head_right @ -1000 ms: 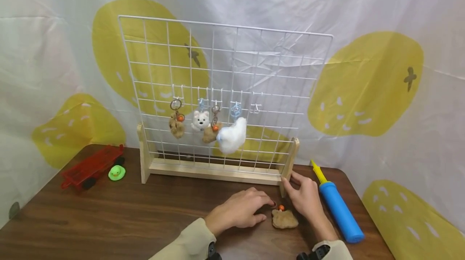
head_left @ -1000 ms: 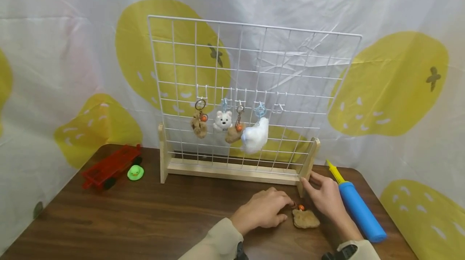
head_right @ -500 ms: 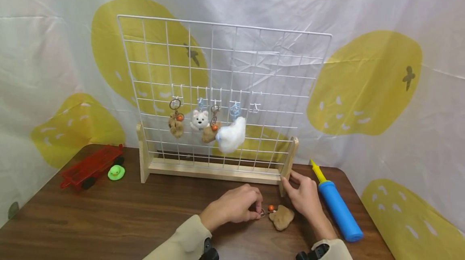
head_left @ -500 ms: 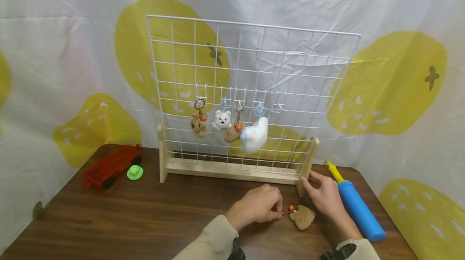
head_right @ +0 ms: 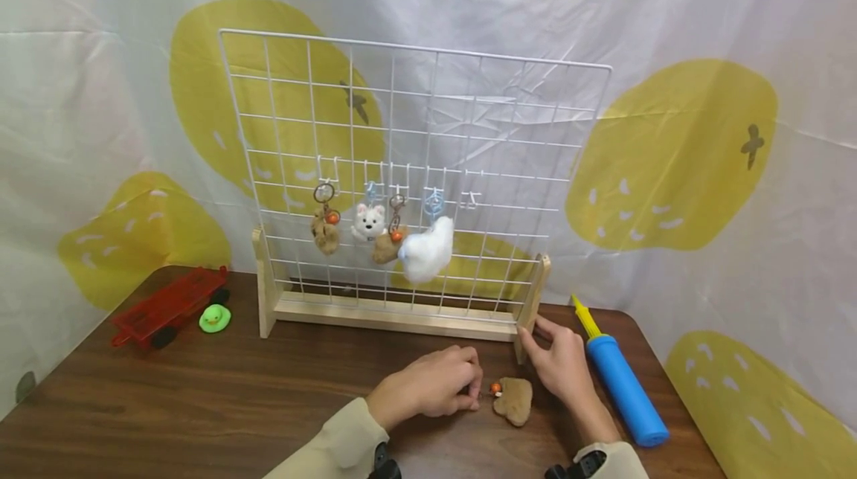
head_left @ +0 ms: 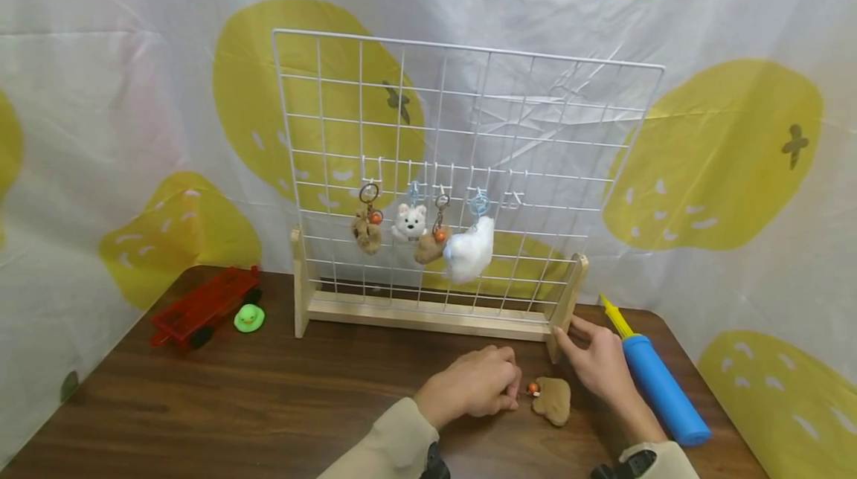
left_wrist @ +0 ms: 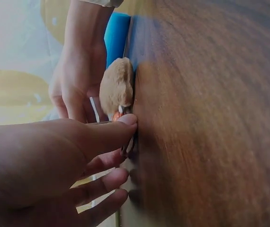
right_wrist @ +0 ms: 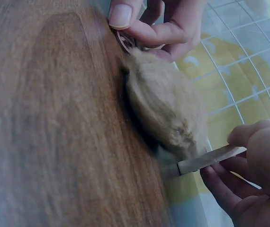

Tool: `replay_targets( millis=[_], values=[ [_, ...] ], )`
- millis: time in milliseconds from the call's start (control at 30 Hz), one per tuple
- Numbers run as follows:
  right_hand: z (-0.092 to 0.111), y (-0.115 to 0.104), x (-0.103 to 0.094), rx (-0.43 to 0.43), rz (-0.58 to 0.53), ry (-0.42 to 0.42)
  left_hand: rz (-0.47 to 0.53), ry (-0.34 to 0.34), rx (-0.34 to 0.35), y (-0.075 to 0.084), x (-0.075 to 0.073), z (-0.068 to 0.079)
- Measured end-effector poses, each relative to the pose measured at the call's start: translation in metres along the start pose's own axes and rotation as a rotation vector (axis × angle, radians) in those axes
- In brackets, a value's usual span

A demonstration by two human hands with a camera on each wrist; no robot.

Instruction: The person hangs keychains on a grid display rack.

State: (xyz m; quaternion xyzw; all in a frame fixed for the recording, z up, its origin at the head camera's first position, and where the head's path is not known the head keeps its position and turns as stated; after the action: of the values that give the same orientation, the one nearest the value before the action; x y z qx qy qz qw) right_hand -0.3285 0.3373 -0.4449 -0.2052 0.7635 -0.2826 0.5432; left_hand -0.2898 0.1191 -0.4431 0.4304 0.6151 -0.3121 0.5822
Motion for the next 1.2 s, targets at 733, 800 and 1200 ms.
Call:
replay_targets(
  millis=[733, 800, 1200],
  values=[
    [0.0, 0.001, 0.001, 0.001, 0.024, 0.002, 0.441, 0.147, -0.005, -0.02, -0.004, 0.002],
    [-0.001, 0.001, 0.001, -0.005, 0.027, 0.008, 0.524, 0.199, -0.001, -0.026, -0.008, 0.003],
    [-0.002, 0.0, 0.0, -0.002, 0.031, 0.016, 0.938, 0.287, -0.016, -0.034, -0.027, 0.008]
  ],
)
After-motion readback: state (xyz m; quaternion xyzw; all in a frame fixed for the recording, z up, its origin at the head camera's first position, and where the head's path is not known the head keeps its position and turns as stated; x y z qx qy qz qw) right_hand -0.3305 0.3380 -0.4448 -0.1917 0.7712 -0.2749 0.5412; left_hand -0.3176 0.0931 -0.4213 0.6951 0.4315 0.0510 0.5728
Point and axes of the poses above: each hand's wrist, its own z-axis away from the middle knuckle, its own x-axis out of the palm, y = z × x, the point moved 5 cm from there along -z, towards the middle knuckle, and after that the axes turned 15 degrees about x, right-handed, at the moved point
